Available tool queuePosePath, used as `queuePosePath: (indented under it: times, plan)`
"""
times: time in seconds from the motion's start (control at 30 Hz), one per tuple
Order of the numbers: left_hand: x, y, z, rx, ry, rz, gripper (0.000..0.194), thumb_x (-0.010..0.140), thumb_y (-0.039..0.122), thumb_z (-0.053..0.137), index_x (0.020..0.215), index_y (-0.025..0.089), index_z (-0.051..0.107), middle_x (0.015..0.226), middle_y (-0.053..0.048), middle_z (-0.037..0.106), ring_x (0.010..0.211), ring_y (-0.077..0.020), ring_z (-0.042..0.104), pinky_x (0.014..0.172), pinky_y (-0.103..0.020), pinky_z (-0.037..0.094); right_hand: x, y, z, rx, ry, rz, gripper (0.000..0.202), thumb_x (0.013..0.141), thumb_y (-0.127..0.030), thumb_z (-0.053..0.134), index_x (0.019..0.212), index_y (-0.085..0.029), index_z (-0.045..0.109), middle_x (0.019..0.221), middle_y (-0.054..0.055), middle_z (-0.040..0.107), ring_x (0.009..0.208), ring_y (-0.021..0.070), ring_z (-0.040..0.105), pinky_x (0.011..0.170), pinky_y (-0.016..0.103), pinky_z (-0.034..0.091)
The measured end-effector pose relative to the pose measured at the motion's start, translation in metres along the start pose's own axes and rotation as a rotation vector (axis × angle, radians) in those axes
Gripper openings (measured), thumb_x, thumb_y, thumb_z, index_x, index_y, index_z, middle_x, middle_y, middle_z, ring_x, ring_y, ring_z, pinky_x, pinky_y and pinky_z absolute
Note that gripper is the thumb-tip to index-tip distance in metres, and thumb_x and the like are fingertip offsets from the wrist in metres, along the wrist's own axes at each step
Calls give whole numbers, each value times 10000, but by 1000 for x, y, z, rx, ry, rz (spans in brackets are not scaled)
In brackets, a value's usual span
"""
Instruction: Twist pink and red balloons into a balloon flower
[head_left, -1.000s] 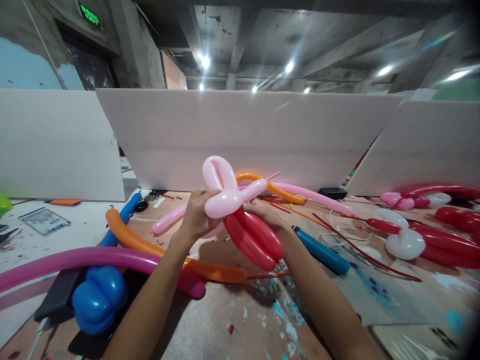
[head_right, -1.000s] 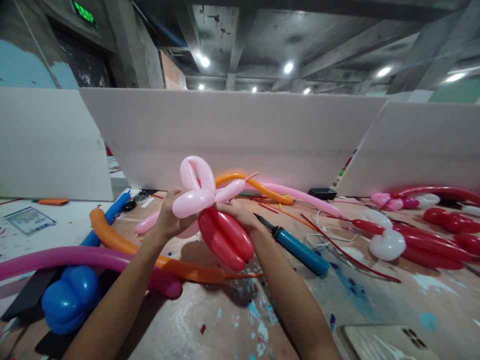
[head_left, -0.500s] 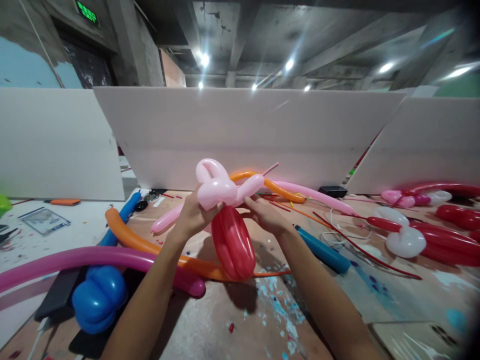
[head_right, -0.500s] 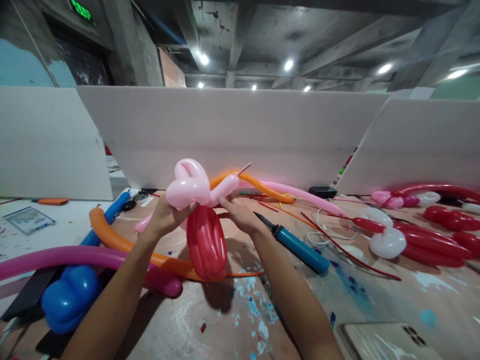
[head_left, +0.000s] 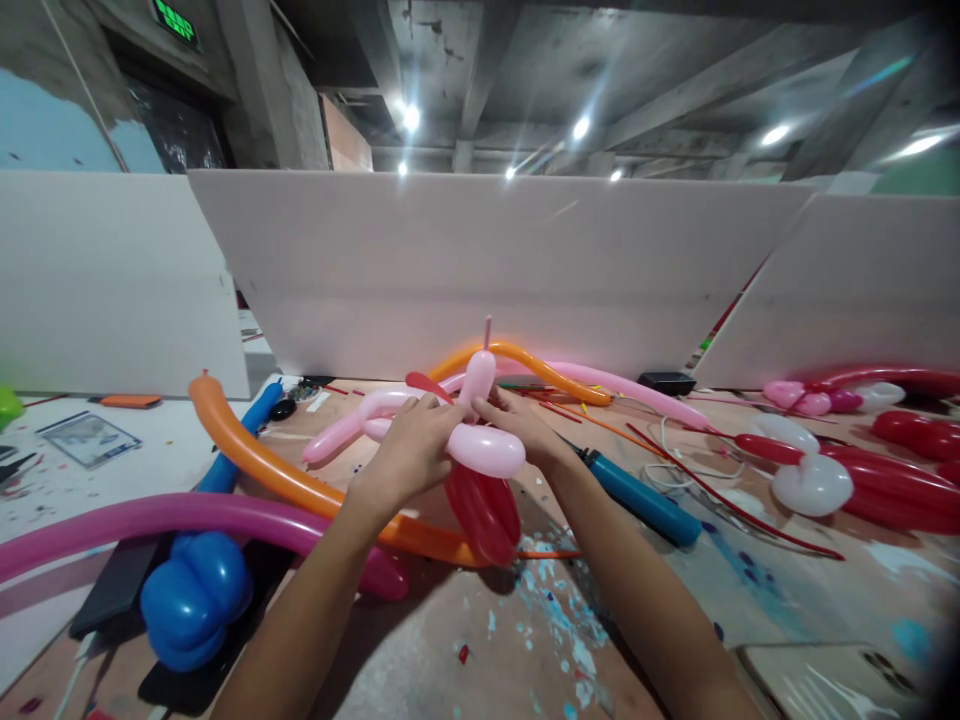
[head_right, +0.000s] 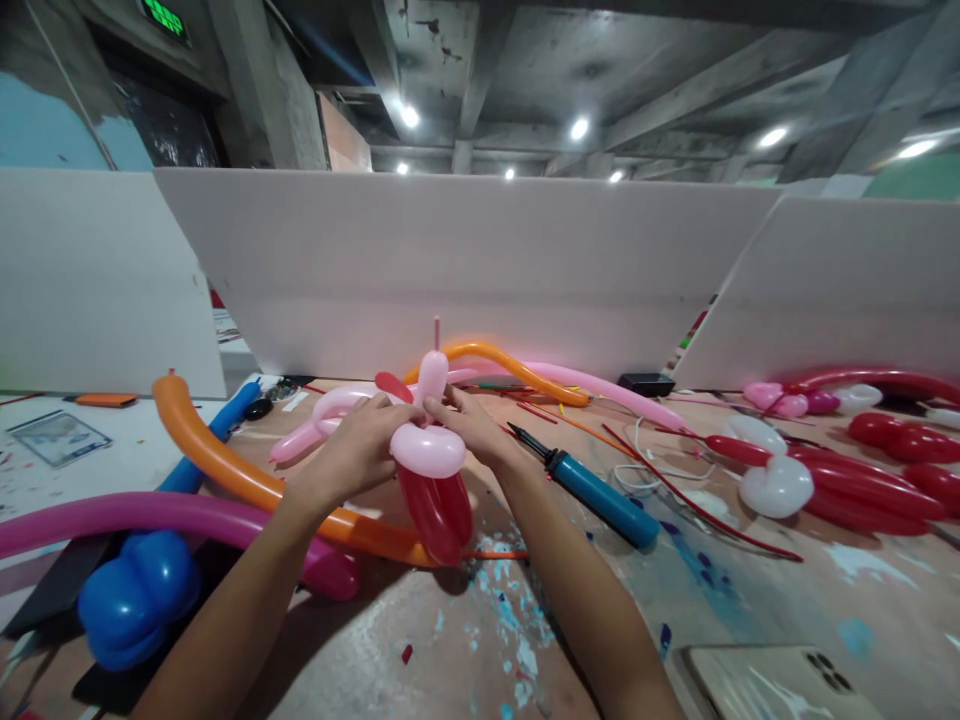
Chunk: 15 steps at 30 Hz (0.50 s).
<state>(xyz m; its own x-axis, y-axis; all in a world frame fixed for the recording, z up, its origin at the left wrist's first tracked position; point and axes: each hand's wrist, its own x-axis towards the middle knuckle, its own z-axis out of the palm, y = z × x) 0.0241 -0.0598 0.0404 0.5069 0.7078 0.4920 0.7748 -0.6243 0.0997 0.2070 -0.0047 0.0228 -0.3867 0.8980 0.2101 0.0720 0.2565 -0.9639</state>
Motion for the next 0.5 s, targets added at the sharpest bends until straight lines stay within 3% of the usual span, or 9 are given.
queuePosePath:
  times: [0.1, 0.17, 0.27, 0.37, 0.43, 0.5]
  plan:
    - [1, -4, 5, 49, 146, -18, 632, 652, 135, 618, 1269, 178, 488, 1272, -145, 576, 1183, -336, 488, 1005, -508, 337, 1, -1, -1, 28, -36, -7, 461, 868, -546, 537, 1125, -170, 609, 1099, 102, 659, 937, 217, 616, 871, 379, 481]
    - [3, -11, 9, 22, 143, -45, 715, 639, 214, 675, 1317, 161, 453, 1293, -163, 575, 1198, -362, 505, 1062, -551, 283, -1, -4, 0, 32, -114, -54, 475, 896, -574, 469, 1134, -190, 617, 1134, 93, 656, 1017, 227, 602, 930, 392, 459]
    - [6, -23, 12, -156, 78, -190, 648, 660, 338, 716, 1258, 182, 523, 1110, -139, 680, 1020, -356, 626, 940, -519, 431, -6, -10, 0, 91, -209, -145, 561, 918, -629, 340, 1180, -205, 598, 1171, 86, 642, 1096, 224, 576, 973, 393, 434]
    - [7, -29, 7, -476, 81, -281, 453, 726, 395, 692, 1135, 217, 617, 1069, -94, 696, 957, -311, 657, 817, -435, 519, -13, -18, 1, 40, -257, -205, 623, 827, -639, 523, 1270, -202, 528, 1222, 98, 610, 1092, 234, 583, 962, 403, 442]
    - [6, -32, 1, -729, -37, -201, 392, 744, 378, 692, 1098, 216, 646, 1092, -75, 691, 992, -282, 652, 841, -409, 530, -17, -25, 2, -108, -205, -187, 654, 747, -565, 672, 1266, -193, 531, 1205, 107, 616, 1055, 249, 599, 954, 425, 452]
    - [4, -35, -2, -935, -181, -132, 444, 709, 339, 735, 1121, 202, 645, 1088, -82, 692, 1010, -269, 650, 862, -400, 535, -20, -32, 3, -222, -124, -158, 591, 748, -507, 697, 1227, -186, 567, 1175, 109, 630, 1047, 263, 600, 959, 447, 451]
